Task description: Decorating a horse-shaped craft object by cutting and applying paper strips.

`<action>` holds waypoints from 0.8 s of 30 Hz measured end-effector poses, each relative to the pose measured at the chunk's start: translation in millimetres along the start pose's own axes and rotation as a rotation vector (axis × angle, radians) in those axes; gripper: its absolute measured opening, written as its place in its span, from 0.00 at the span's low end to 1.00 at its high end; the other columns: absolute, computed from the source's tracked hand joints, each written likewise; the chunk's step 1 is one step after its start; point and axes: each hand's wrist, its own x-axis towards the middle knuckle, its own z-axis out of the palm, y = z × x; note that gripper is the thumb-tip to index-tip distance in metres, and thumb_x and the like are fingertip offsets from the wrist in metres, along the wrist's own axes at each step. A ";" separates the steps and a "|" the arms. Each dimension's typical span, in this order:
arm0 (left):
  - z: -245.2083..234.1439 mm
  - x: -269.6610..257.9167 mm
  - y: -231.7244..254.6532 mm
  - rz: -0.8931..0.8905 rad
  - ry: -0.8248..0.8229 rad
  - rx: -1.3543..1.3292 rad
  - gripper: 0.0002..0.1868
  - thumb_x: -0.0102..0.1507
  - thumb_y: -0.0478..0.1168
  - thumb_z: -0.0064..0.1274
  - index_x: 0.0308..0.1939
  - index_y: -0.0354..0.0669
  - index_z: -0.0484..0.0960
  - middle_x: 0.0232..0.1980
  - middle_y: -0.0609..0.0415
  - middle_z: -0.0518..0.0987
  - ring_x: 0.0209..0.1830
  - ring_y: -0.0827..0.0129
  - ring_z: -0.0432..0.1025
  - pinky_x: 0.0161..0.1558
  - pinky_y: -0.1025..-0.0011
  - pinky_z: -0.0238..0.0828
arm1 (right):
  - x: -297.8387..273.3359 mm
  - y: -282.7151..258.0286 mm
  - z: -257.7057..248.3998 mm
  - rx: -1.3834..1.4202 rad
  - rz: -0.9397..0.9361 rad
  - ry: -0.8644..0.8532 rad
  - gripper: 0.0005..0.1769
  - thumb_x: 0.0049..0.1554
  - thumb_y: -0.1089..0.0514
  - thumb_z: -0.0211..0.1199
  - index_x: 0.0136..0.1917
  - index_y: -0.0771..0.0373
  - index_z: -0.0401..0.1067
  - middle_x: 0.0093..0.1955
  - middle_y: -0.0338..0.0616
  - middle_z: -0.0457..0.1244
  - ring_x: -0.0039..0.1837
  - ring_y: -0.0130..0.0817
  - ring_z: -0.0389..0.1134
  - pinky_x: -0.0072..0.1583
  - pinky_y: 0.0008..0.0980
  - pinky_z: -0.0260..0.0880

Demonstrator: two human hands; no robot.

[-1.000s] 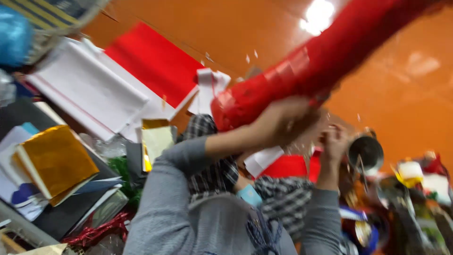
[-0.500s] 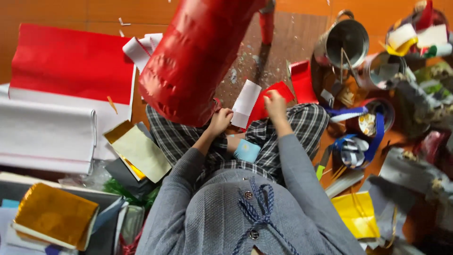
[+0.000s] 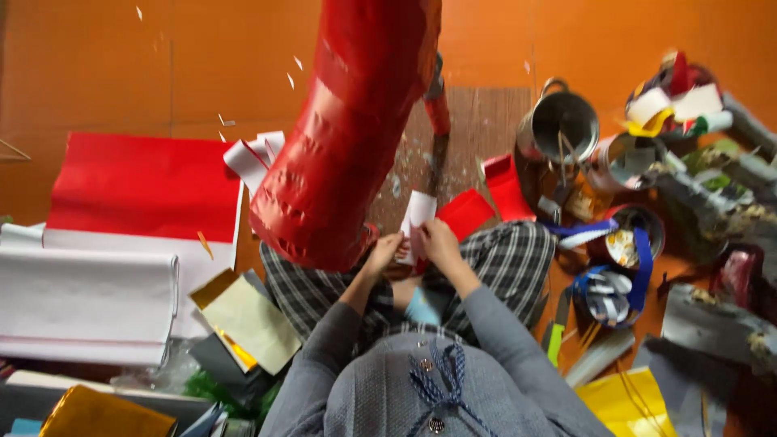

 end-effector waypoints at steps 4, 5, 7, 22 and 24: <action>14.3 -5.9 23.7 -0.163 -0.152 -0.636 0.32 0.65 0.61 0.49 0.58 0.37 0.70 0.52 0.39 0.66 0.48 0.50 0.64 0.48 0.61 0.67 | -27.5 -32.0 -14.3 0.096 -0.188 0.179 0.12 0.56 0.57 0.57 0.53 0.59 0.72 0.51 0.52 0.63 0.57 0.53 0.65 0.52 0.47 0.71; 19.7 5.1 14.6 -0.174 -0.114 -0.696 0.20 0.65 0.53 0.52 0.46 0.38 0.79 0.34 0.53 0.72 0.28 0.67 0.72 0.33 0.74 0.76 | -38.2 -43.1 -18.8 0.032 -0.244 0.220 0.16 0.58 0.55 0.56 0.59 0.59 0.71 0.57 0.53 0.62 0.59 0.54 0.64 0.52 0.49 0.71; 12.5 -18.6 47.6 -0.126 -0.054 -0.622 0.15 0.64 0.45 0.52 0.43 0.34 0.79 0.31 0.51 0.74 0.25 0.64 0.73 0.30 0.70 0.76 | -40.7 -39.0 -32.1 -0.050 -0.347 0.249 0.21 0.54 0.52 0.61 0.60 0.58 0.71 0.57 0.55 0.62 0.61 0.55 0.63 0.52 0.49 0.70; -1.5 -53.5 61.9 -0.017 0.076 -0.051 0.14 0.61 0.52 0.48 0.38 0.46 0.76 0.35 0.53 0.77 0.28 0.68 0.71 0.26 0.70 0.62 | 43.4 124.0 -240.3 -0.418 0.561 0.190 0.26 0.54 0.51 0.64 0.61 0.70 0.72 0.62 0.63 0.64 0.60 0.62 0.69 0.55 0.57 0.70; -2.1 -55.0 65.1 0.017 0.057 0.089 0.19 0.59 0.57 0.48 0.38 0.47 0.79 0.36 0.55 0.77 0.34 0.67 0.69 0.33 0.67 0.59 | 40.6 133.0 -244.2 -0.398 0.505 0.227 0.26 0.53 0.59 0.65 0.61 0.76 0.68 0.59 0.65 0.67 0.59 0.62 0.70 0.54 0.59 0.71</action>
